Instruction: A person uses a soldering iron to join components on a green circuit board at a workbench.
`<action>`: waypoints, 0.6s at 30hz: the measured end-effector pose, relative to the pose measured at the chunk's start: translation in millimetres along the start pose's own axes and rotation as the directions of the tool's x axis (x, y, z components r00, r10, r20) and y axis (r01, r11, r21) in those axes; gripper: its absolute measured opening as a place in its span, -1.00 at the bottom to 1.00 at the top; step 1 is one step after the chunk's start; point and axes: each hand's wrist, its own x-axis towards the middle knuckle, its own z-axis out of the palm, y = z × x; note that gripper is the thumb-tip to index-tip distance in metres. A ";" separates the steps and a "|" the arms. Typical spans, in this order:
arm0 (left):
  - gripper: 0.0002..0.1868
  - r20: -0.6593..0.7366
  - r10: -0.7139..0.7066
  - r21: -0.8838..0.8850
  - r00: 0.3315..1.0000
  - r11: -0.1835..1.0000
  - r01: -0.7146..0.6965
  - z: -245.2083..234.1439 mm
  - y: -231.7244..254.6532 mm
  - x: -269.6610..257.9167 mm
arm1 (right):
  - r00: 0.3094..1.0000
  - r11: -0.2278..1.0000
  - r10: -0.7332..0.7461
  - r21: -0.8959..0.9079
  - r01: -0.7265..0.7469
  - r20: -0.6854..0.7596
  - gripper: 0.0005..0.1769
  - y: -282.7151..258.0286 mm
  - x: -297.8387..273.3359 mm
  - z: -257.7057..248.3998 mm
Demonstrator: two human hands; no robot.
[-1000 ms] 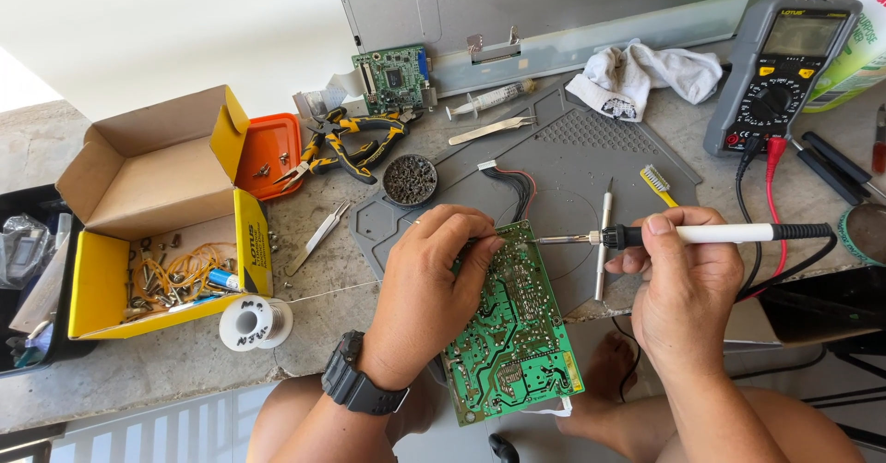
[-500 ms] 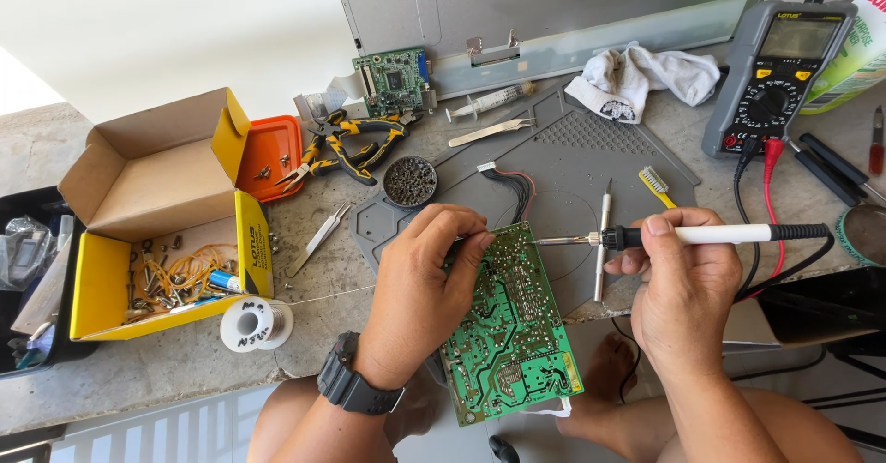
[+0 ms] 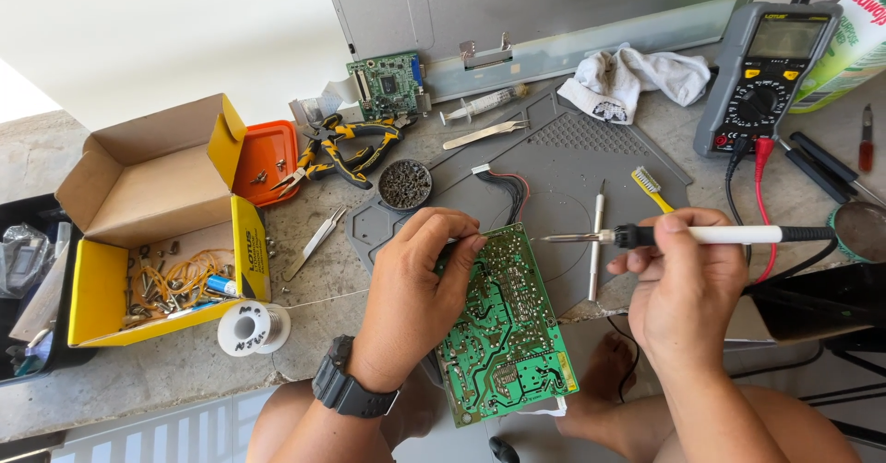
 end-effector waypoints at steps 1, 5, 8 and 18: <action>-0.94 0.002 0.003 -0.001 1.000 1.000 -0.003 -1.5 0.5 -0.3 | 1.000 1.000 -0.002 0.001 0.002 -0.003 -0.90 -1.4 1.1 1.0; -0.95 -0.013 0.001 -0.015 1.000 1.000 -0.001 -4.3 2.4 -1.3 | 1.000 0.998 0.020 0.053 -0.019 -0.012 -0.89 0.3 3.5 1.1; -0.95 -0.034 -0.009 0.005 0.999 1.000 0.009 -8.4 3.9 -1.8 | 1.000 0.997 0.022 0.069 -0.022 0.004 -0.86 2.0 3.4 1.1; -0.89 -0.162 -0.017 0.040 0.987 0.999 0.024 -24.9 0.4 0.5 | 0.996 0.995 0.057 0.082 -0.062 0.063 -0.86 -0.8 4.3 -5.3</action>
